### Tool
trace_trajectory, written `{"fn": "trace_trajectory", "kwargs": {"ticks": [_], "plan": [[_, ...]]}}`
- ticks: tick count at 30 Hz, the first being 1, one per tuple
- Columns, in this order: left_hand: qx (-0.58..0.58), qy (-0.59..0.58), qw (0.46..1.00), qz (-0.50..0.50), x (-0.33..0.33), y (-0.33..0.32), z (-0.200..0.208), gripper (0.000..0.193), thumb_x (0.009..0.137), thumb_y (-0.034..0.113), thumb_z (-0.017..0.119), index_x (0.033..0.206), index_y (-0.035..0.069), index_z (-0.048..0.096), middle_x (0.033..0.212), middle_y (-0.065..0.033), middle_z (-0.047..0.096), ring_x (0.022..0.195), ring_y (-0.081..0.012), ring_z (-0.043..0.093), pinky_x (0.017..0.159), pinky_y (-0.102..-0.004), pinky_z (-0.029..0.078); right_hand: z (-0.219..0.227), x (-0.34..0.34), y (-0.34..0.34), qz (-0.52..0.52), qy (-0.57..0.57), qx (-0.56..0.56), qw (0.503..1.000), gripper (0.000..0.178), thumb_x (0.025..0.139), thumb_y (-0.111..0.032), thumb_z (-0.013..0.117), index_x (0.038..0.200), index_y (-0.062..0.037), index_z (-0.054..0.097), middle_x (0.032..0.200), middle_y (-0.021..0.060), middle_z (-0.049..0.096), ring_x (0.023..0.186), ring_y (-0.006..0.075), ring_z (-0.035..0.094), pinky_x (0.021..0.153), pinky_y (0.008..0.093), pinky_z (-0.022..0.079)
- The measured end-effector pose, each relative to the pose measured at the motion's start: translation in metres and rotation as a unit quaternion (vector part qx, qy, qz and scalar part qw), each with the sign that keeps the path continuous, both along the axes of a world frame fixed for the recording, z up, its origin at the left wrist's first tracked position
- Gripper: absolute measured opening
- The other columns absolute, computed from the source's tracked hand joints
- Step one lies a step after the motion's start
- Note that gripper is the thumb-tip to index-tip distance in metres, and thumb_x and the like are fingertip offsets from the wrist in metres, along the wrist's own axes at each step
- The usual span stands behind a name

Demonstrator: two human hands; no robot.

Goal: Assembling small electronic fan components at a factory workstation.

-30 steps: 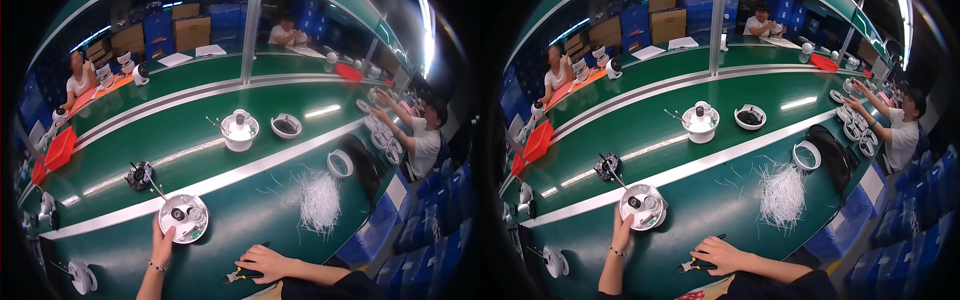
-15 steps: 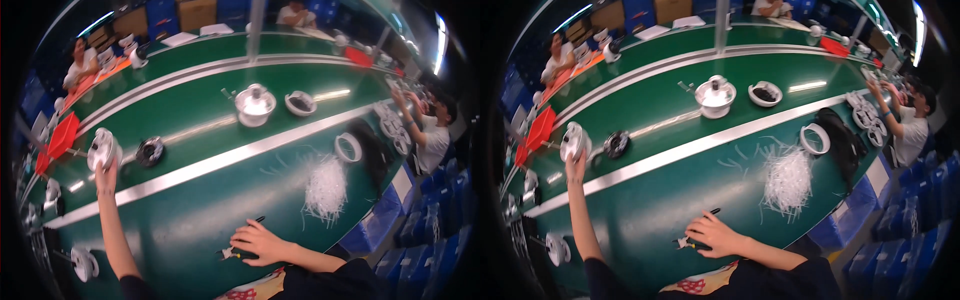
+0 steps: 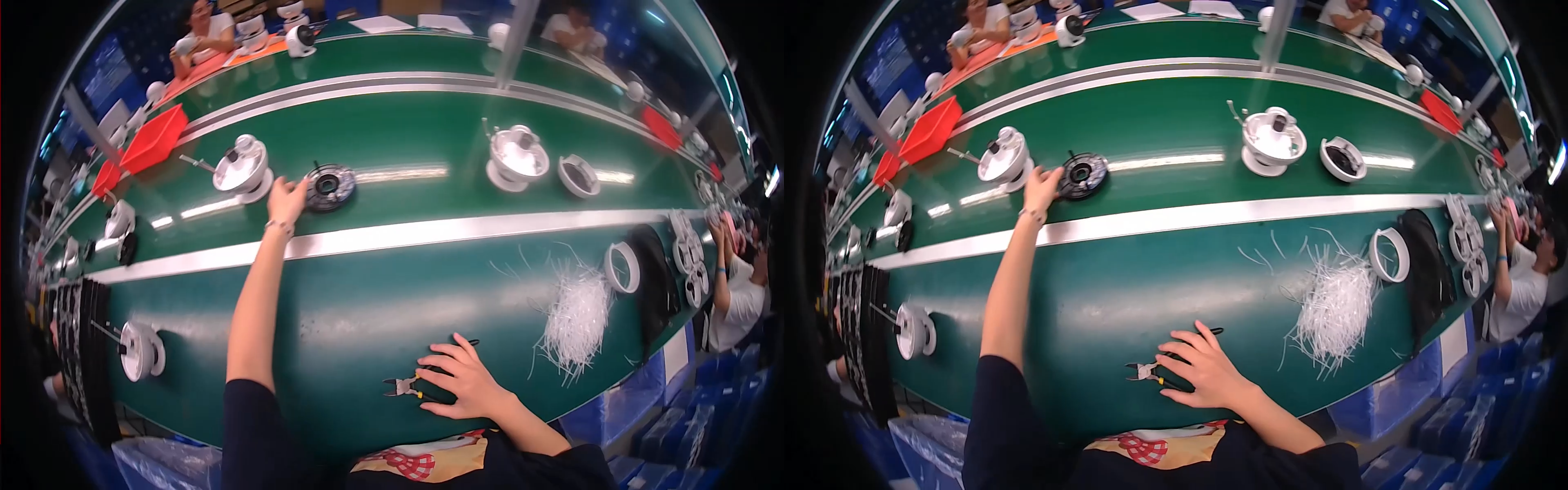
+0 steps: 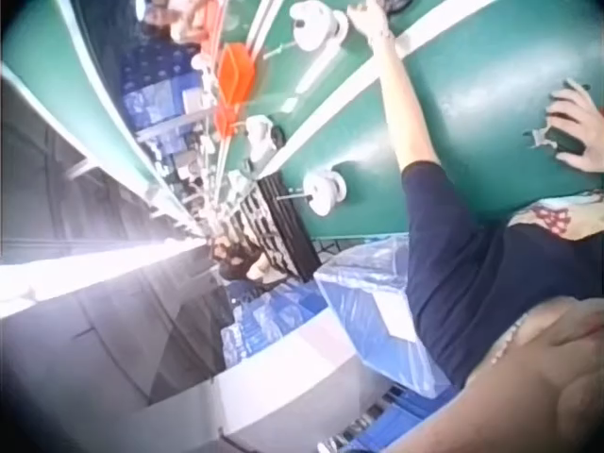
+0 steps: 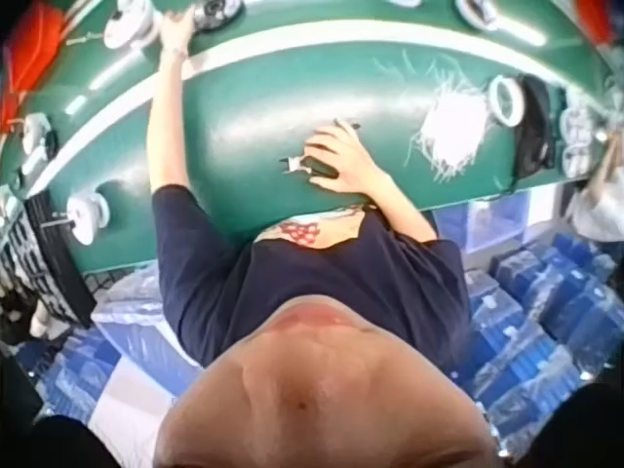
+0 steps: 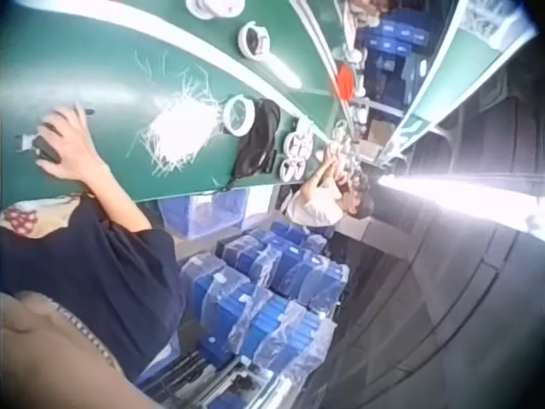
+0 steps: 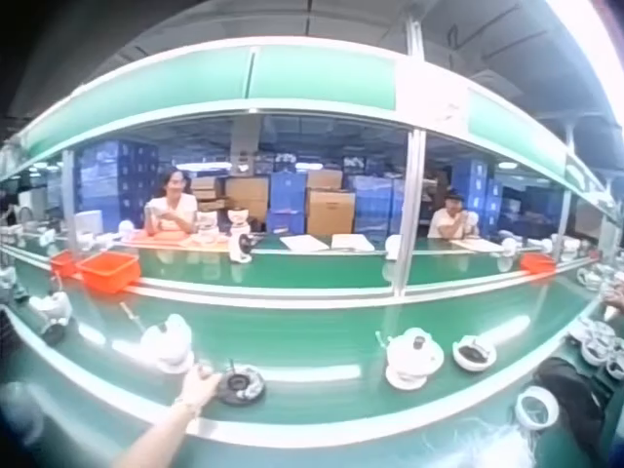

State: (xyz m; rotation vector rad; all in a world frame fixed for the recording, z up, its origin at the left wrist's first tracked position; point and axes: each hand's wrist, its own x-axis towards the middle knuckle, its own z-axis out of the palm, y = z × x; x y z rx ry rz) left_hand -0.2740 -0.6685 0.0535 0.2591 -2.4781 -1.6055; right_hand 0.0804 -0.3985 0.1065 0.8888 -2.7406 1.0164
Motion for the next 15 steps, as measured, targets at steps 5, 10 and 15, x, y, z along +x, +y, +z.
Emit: {"fn": "trace_trajectory", "kwargs": {"ticks": [5,10,15], "plan": [[-0.023,-0.005,1.0,-0.012,-0.012,-0.009,-0.019,0.05,0.065,0.018,0.069,0.107,-0.005,0.053,0.096,-0.0147,0.062,0.085,-0.0225,0.061,0.074,-0.0317,0.049,-0.002,-0.004,-0.019,0.022,0.0,0.003,1.0,0.047,0.06,-0.03,0.073,0.1,-0.0111,0.059,0.109,0.0045,0.052,0.108,0.0266,0.045,0.097,0.0525,0.025],[0.215,-0.105,0.956,-0.171,0.074,0.048,0.039,0.039,0.073,0.006,0.063,0.106,-0.005,0.048,0.081,-0.0097,0.059,0.065,-0.0137,0.059,0.051,-0.028,0.05,0.014,0.004,-0.015,-0.047,0.054,-0.024,0.997,0.054,0.056,-0.026,0.073,0.102,-0.0044,0.056,0.111,0.0153,0.05,0.101,0.0336,0.049,0.091,0.0498,0.032],[0.299,-0.115,0.911,-0.26,0.159,0.05,0.055,0.045,0.075,0.004,0.059,0.116,-0.004,0.04,0.108,-0.014,0.051,0.101,-0.018,0.049,0.089,-0.0299,0.039,0.021,-0.014,0.015,-0.177,0.151,0.01,0.972,0.044,0.058,-0.011,0.07,0.098,-0.003,0.057,0.104,0.0167,0.053,0.096,0.0346,0.051,0.085,0.0423,0.039]]}}
